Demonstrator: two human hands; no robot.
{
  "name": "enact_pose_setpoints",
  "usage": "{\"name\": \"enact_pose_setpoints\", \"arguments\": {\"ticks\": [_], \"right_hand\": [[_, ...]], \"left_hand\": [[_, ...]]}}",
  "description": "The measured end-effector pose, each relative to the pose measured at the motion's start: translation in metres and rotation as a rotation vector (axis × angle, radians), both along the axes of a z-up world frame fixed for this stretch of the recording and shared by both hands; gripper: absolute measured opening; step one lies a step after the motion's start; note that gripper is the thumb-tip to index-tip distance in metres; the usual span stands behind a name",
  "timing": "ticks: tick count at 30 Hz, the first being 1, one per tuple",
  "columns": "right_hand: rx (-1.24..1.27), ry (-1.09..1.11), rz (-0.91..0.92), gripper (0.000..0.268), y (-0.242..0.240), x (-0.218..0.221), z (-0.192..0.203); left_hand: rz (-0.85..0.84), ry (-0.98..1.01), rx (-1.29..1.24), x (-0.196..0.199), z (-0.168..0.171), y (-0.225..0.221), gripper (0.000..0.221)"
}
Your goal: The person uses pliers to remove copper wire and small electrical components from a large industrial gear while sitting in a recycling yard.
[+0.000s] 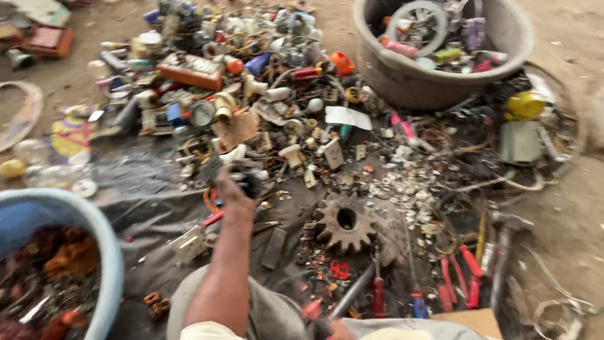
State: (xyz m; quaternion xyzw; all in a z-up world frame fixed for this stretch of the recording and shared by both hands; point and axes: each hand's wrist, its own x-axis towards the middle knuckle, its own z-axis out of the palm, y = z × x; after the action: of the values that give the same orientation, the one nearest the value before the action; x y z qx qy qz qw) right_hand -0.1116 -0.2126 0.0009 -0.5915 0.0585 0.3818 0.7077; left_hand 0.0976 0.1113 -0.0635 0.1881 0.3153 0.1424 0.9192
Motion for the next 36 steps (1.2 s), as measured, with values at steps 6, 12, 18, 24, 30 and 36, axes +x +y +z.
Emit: {"name": "enact_pose_setpoints", "arguments": {"ticks": [6, 12, 18, 24, 30, 36], "right_hand": [[0.000, -0.078, -0.143, 0.055, -0.028, 0.013, -0.016], [-0.170, -0.020, -0.568, 0.060, -0.055, 0.043, -0.007], [0.188, 0.157, -0.545, 0.070, -0.045, 0.034, 0.004], [0.170, 0.089, -0.656, 0.075, -0.049, 0.036, 0.003], [-0.008, 0.216, -0.545, 0.070, -0.073, 0.012, -0.014], [0.061, 0.135, -0.090, 0.063, -0.062, -0.029, -0.032]], "left_hand": [[-0.461, -0.052, 0.161, -0.029, 0.029, -0.059, 0.031], [-0.492, -0.083, 0.356, -0.042, 0.055, -0.083, 0.022], [-0.485, -0.064, 0.397, -0.049, 0.051, -0.091, 0.024], [-0.569, 0.053, -0.057, -0.050, 0.060, -0.098, 0.031], [-0.633, 0.106, 0.062, -0.052, 0.073, -0.102, 0.031], [-0.640, 0.193, 0.875, -0.060, 0.085, -0.101, 0.031]]}}
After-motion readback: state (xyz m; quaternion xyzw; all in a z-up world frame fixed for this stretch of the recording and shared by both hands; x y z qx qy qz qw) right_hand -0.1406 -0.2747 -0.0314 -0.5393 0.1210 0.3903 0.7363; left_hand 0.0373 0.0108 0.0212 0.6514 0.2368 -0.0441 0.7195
